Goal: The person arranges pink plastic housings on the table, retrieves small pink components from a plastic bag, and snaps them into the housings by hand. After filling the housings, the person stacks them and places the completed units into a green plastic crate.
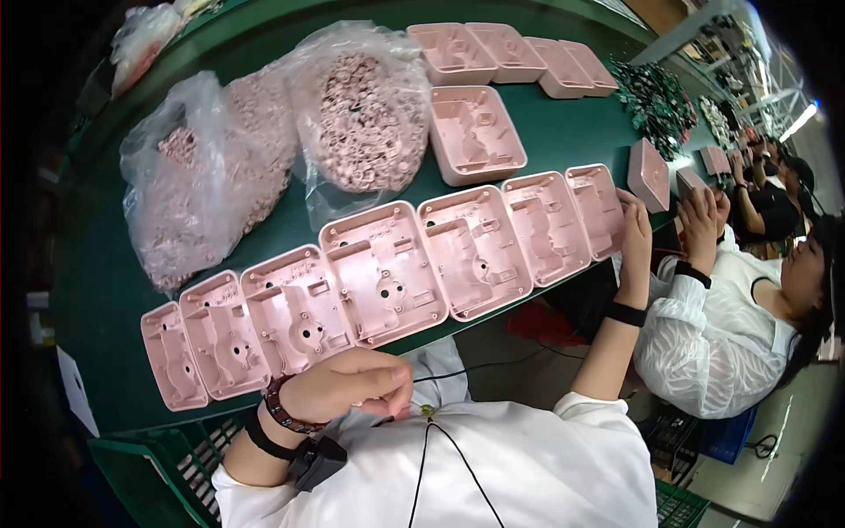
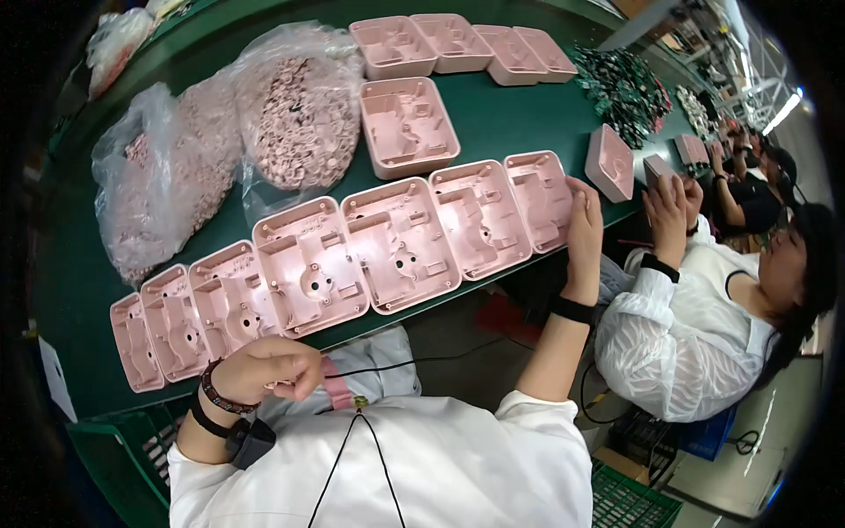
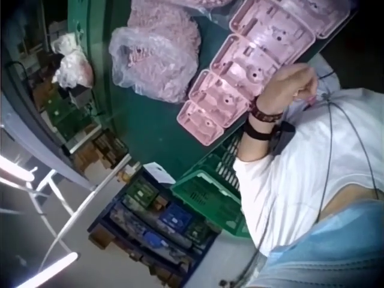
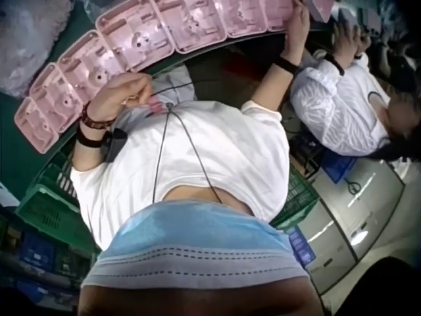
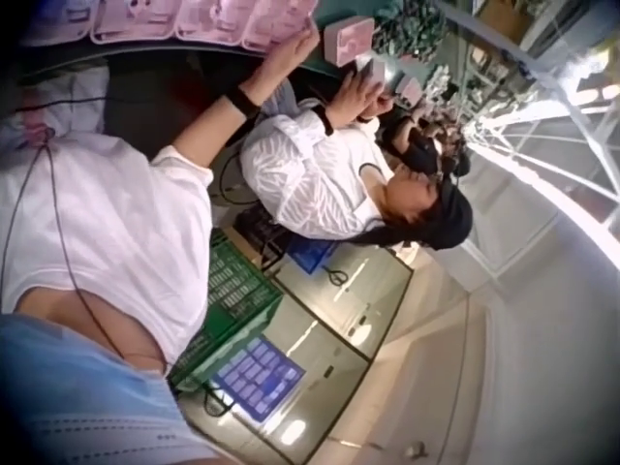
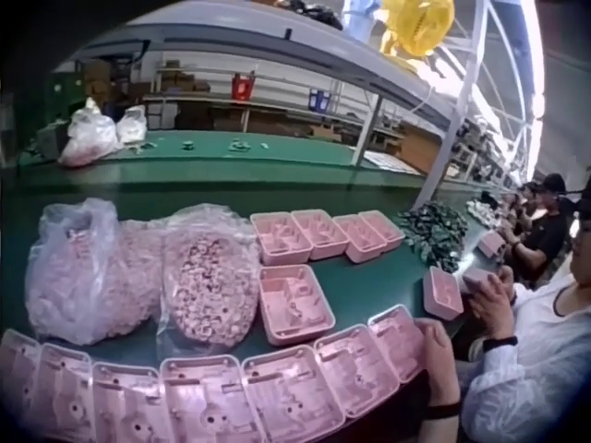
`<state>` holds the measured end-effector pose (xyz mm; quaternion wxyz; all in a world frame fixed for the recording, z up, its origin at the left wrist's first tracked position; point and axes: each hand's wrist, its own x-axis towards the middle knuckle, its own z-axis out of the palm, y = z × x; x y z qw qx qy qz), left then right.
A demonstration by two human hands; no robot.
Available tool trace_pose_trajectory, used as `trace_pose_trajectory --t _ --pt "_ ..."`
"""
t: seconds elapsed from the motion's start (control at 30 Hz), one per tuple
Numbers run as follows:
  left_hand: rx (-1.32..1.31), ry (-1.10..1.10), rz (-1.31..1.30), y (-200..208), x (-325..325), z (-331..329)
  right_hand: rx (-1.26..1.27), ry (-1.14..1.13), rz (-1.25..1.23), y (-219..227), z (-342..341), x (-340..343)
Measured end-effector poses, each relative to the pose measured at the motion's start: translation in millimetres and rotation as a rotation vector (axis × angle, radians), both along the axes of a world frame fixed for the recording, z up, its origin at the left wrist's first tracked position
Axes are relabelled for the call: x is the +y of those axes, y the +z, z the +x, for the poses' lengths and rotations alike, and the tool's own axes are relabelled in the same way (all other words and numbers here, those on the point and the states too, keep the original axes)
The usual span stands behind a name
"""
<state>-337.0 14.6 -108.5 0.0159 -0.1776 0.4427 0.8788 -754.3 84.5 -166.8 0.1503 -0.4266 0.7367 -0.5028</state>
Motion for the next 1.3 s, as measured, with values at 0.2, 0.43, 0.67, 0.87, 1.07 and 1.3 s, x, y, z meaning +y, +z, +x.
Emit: trace_pose_trajectory --t 0.2,0.43,0.67,0.87,1.07,1.3 --pt "0.071 0.131 0.007 -9 4 20 0.071 -0.057 0.048 9 14 -3" --pt "0.131 0.159 -0.092 -30 11 40 0.043 -0.018 0.083 -3 33 4" --pt "0.459 0.418 -0.109 -66 6 78 0.238 0.14 0.103 2 171 -22" --pt "0.216 0.228 -0.375 -54 -15 36 0.352 0.218 -0.071 7 217 -21" --pt "0.106 0.256 -0.798 -32 -9 -15 -0.561 0.846 -0.11 19 247 -24" --pt "0.247 0.417 -1.091 -45 -3 -28 -0.216 1.011 -0.155 17 215 -14"
